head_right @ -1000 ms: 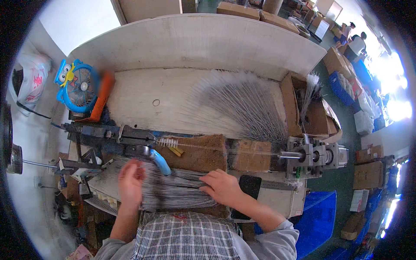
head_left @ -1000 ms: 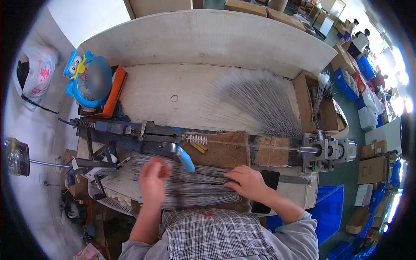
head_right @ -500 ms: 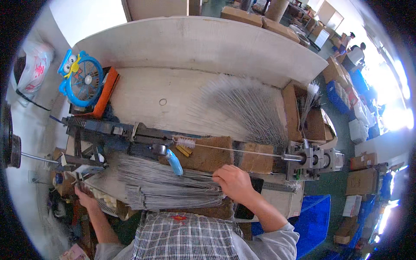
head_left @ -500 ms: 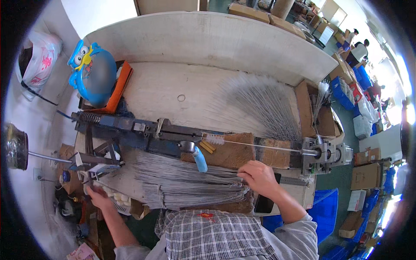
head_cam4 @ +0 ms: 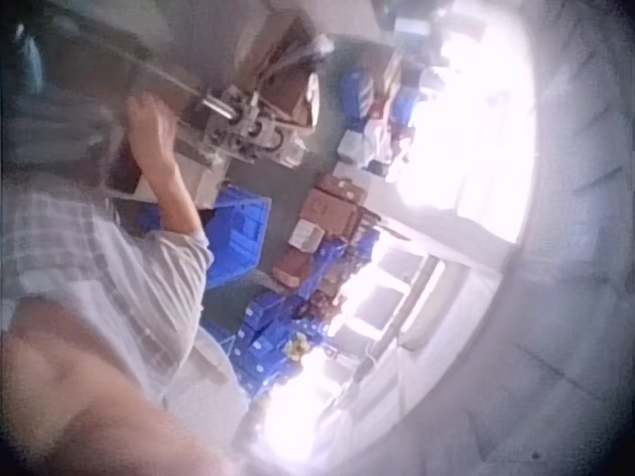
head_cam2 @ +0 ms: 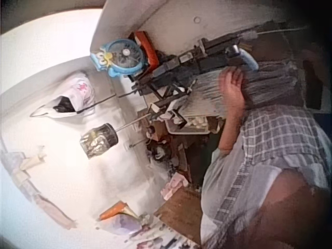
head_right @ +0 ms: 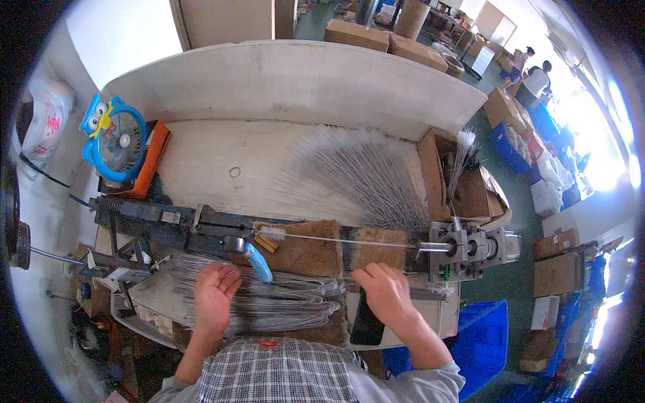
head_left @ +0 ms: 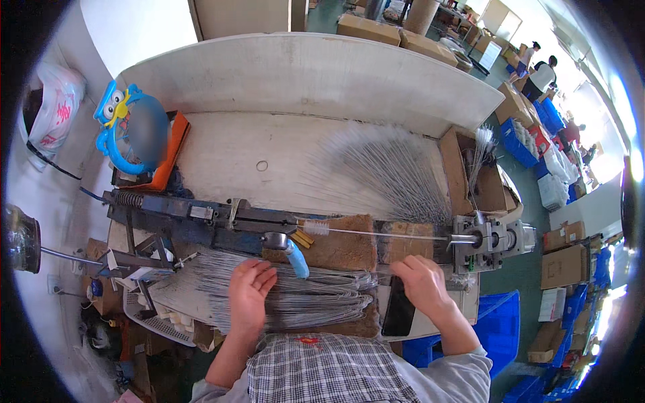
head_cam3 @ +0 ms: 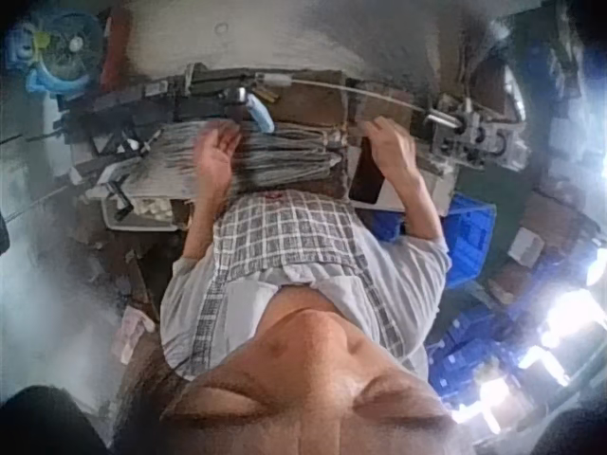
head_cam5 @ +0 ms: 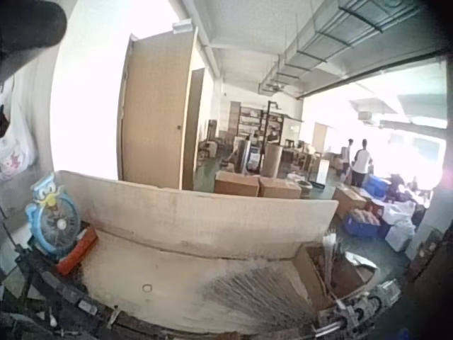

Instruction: The person repeatedly feeds metal wires and bristles into a twisting machine by hand to assemble wire brushes.

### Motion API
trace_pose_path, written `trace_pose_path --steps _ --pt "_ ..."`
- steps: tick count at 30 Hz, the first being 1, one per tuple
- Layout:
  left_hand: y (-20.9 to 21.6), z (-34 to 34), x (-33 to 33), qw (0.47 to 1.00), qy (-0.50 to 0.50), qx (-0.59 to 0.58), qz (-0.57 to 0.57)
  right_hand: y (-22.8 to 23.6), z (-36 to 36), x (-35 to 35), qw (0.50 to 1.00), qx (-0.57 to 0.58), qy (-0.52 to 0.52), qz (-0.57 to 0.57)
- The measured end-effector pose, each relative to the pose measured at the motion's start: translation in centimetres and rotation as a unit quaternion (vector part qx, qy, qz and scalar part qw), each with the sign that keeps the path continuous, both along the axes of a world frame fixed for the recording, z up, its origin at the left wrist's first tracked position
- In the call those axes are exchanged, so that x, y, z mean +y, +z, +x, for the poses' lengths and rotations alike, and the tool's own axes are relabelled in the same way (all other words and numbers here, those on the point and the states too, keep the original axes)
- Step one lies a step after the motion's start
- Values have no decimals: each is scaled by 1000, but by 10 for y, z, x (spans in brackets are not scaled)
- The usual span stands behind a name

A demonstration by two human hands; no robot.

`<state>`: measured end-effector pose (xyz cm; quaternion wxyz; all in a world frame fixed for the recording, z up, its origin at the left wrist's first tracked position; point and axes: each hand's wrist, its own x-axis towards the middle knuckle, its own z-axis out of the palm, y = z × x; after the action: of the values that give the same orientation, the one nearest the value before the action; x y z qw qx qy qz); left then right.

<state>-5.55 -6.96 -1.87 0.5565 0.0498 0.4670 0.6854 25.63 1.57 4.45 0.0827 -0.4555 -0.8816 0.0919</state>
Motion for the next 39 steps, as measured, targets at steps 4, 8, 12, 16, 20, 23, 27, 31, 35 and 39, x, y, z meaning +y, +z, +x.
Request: trace_pose_path --steps 4,8,12,16,20,23,27,31,35,39 --pt "6 40 35 991 -75 107 -21 20 17 5 995 -13 -19 94" --pt "71 71 56 992 -110 -29 -60 17 17 35 987 19 -8 159" --pt "106 0 46 854 -256 -452 -2 14 24 46 998 -2 23 59" --pt "94 -12 22 930 -165 -310 104 -16 -4 88 996 -16 -5 89" --pt "75 -2 13 965 -136 -223 13 5 -1 96 999 -49 -3 12" --pt "51 3 6 930 -299 -213 10 40 25 97 997 71 -31 22" --pt "18 54 32 820 -526 -221 44 65 53 103 991 112 -60 -42" --pt "-4 114 85 831 -425 -344 105 47 89 107 973 150 -115 -132" --pt "20 141 128 868 -458 72 179 37 106 103 975 109 -103 -162" --pt "37 153 121 803 -405 354 256 34 112 102 982 107 -87 -131"
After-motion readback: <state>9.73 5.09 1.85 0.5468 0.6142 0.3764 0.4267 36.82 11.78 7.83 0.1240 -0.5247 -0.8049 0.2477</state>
